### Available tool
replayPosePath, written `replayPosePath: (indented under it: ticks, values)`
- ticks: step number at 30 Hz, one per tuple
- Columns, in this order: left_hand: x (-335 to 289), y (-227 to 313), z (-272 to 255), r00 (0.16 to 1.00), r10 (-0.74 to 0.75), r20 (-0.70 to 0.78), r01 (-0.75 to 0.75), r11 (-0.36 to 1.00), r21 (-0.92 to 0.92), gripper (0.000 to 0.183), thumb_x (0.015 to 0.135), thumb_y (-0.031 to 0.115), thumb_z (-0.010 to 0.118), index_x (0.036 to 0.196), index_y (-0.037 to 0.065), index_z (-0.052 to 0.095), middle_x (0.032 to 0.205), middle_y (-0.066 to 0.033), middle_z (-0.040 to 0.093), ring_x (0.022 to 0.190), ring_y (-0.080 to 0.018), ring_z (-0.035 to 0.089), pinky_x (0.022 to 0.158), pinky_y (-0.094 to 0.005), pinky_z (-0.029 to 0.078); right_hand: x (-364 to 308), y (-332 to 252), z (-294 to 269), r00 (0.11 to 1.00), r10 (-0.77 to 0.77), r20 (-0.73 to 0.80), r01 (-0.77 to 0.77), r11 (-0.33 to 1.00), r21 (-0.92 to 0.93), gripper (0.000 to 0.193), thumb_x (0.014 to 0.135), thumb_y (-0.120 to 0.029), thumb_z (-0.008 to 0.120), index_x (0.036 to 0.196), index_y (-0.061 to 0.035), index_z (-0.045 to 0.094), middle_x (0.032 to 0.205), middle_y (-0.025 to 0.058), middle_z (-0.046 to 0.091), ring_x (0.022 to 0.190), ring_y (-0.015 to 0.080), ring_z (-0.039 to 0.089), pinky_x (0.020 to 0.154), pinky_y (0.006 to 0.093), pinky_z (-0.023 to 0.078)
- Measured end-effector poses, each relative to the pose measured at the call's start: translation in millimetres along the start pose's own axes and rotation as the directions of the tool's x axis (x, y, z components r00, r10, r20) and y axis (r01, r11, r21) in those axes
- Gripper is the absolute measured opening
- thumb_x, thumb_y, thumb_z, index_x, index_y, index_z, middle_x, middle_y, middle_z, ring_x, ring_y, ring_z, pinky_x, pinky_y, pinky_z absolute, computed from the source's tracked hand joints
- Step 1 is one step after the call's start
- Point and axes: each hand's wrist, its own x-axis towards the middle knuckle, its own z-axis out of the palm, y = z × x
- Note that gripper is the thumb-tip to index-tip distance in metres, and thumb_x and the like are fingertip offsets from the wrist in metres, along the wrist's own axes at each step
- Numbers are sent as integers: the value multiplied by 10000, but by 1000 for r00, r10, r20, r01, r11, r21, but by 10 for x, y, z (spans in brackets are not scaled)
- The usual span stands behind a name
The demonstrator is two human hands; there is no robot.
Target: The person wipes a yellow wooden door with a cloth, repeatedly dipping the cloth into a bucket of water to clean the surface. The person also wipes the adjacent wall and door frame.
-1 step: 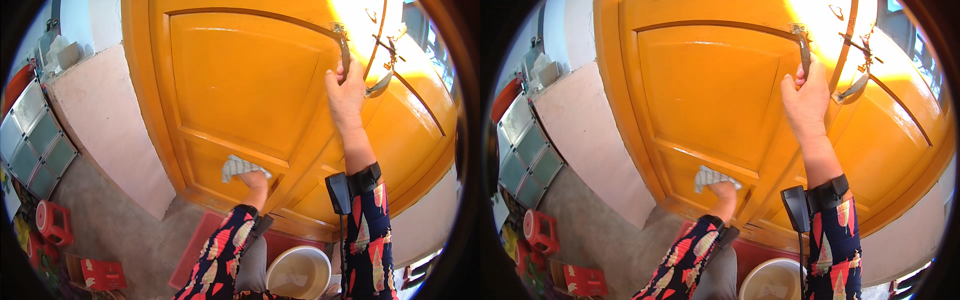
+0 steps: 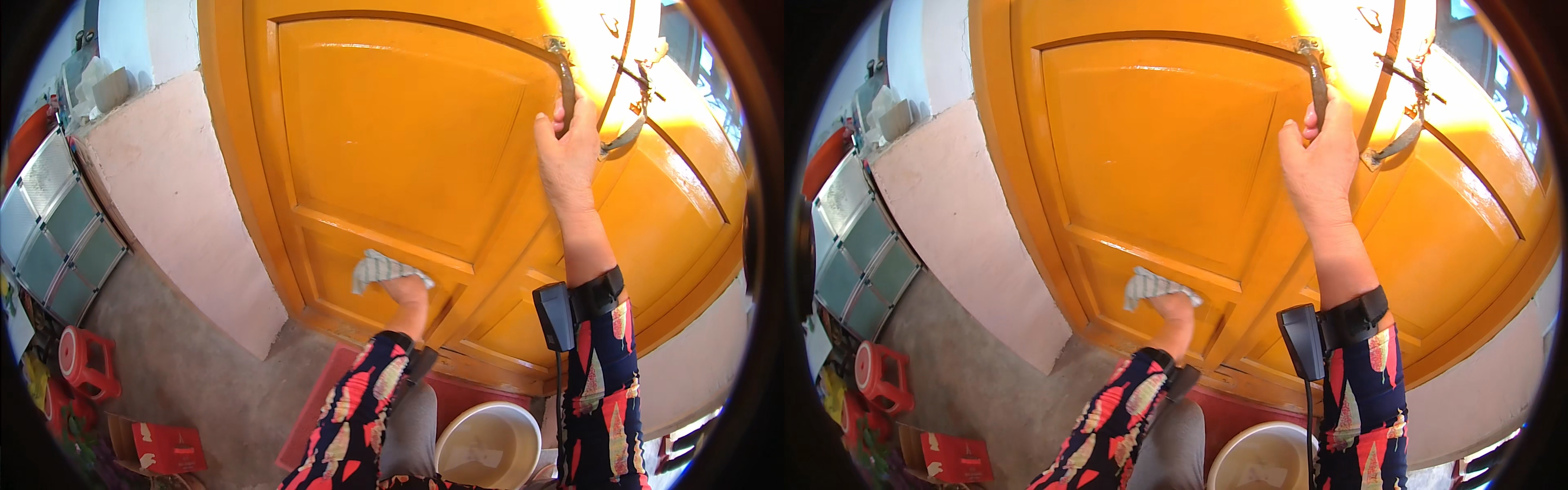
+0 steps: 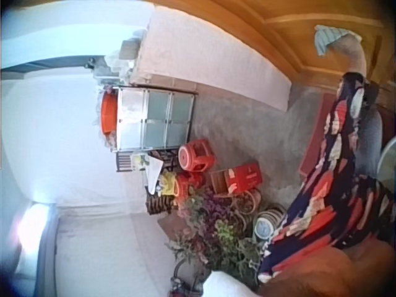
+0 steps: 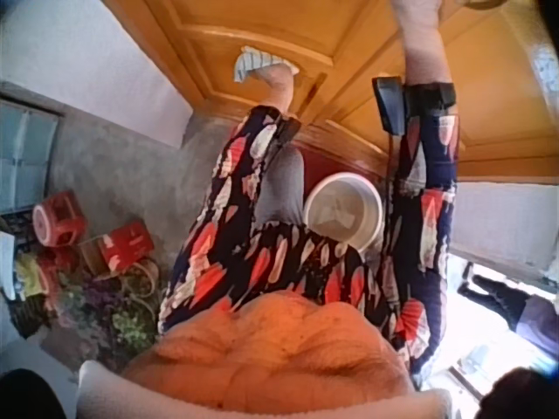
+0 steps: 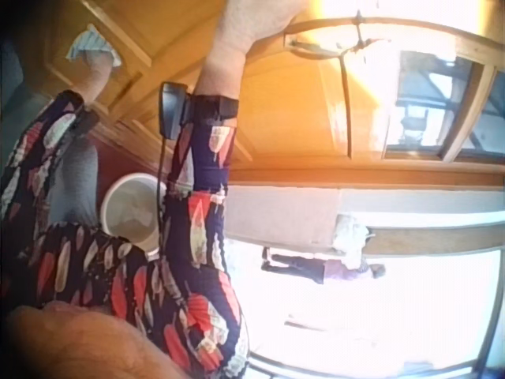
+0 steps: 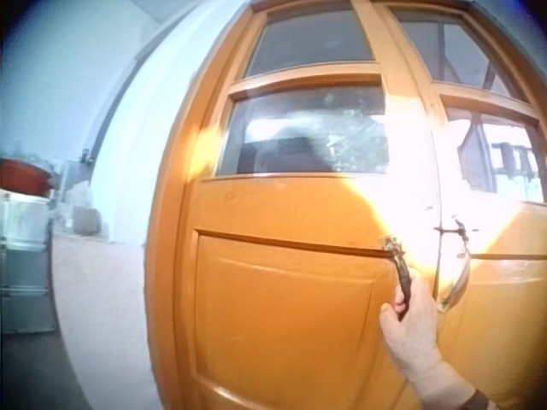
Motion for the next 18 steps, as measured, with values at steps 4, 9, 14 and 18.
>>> replayPosePath:
  ticks: [4, 9, 14, 18]
  values:
    - [400, -686, 32, 986, -154, -70, 154, 988, -4, 411, 984, 209, 443, 1344, 22, 378, 1333, -132, 406, 1163, -296, 416, 1030, -405, 314, 30, -3, -6, 997, -60, -47, 59, 997, -40, 326, 791, -80, 645, 1095, -26, 539, 847, 27, 503, 698, 144, 488, 670, 298, 466]
    - [628, -1277, 47, 943, -330, -51, 321, 939, -124, 319, 979, 213, 437, 1244, 45, 382, 1229, -116, 393, 1066, -283, 400, 950, -399, 302, 78, 4, -30, 992, -71, -109, 64, 996, -68, 187, 810, -132, 633, 918, -27, 523, 812, 21, 503, 653, 129, 483, 642, 287, 457]
    - [631, -1701, 146, 888, -459, -7, 446, 866, -226, 231, 973, 218, 430, 1144, 69, 386, 1125, -100, 379, 969, -270, 384, 870, -393, 290, 174, -19, -83, 962, -205, -180, 178, 971, -157, 196, 802, -198, 646, 814, -56, 512, 709, -23, 498, 616, 82, 459, 615, 245, 429]
    - [458, -1981, 252, 818, -573, 45, 558, 773, -303, 168, 969, 221, 425, 1064, 87, 390, 1042, -86, 368, 892, -260, 372, 805, -388, 280, 227, -3, -158, 949, -269, -162, 173, 879, -445, 167, 863, -216, 655, 862, -51, 633, 785, -10, 597, 717, 57, 528, 737, 241, 454]
